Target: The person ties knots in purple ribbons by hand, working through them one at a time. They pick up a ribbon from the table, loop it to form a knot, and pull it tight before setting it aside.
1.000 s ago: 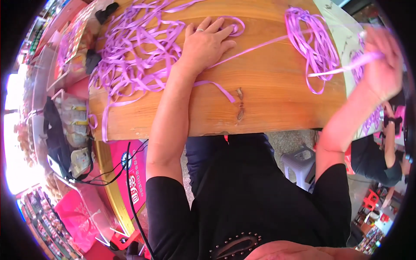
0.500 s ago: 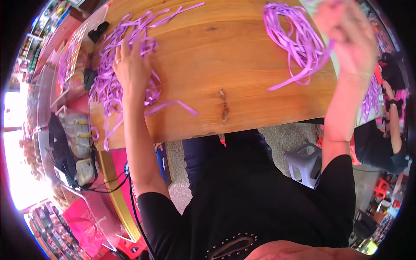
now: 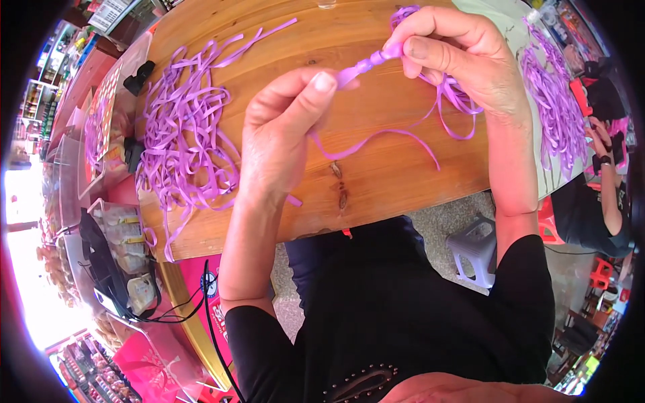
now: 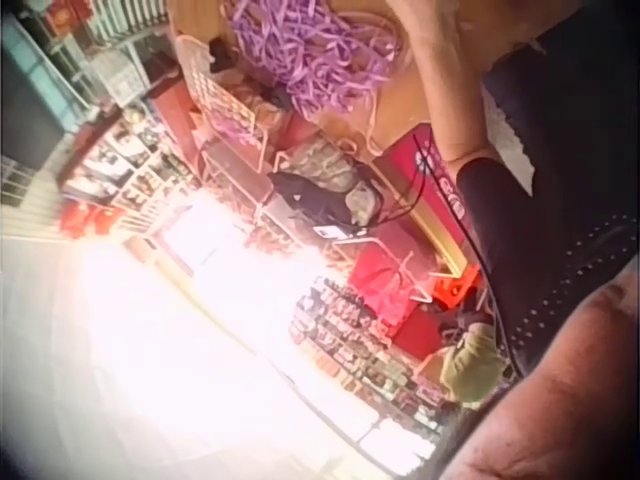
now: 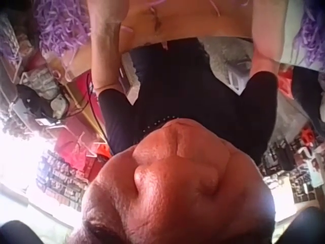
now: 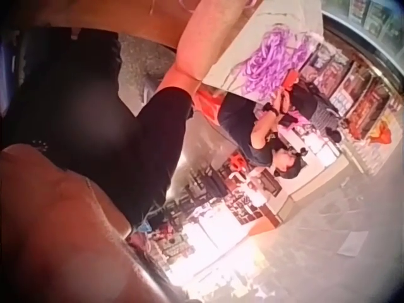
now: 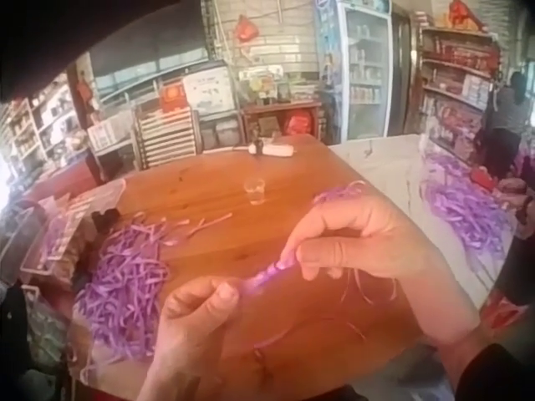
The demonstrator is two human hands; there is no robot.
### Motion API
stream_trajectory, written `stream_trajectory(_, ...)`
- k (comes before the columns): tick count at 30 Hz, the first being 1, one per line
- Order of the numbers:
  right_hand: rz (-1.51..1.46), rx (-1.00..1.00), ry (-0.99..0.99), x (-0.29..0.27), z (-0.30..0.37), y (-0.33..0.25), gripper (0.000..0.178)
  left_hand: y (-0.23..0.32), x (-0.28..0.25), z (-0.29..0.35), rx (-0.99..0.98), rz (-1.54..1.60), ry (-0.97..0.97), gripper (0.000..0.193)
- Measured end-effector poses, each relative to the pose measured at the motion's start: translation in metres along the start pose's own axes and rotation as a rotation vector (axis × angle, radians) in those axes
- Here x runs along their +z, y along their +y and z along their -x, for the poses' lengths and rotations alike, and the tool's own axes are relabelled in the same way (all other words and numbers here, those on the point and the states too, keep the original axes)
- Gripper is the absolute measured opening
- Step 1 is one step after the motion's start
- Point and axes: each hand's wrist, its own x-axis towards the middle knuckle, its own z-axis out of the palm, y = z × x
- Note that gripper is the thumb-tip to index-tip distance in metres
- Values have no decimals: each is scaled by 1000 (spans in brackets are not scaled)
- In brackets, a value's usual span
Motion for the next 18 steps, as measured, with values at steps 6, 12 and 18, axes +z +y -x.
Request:
stream_trajectory(6,71,-8,66,7,5,26,10,7,-9,12,245,-1077,222,14)
stream_trajectory(12,74,-200,-21,35,3,30,9,-6,13,-1,563,-1050,107,36)
stream_trajectory(18,43,-171,95,24,10,44,12,-20,12,5,-128,-234,186,17)
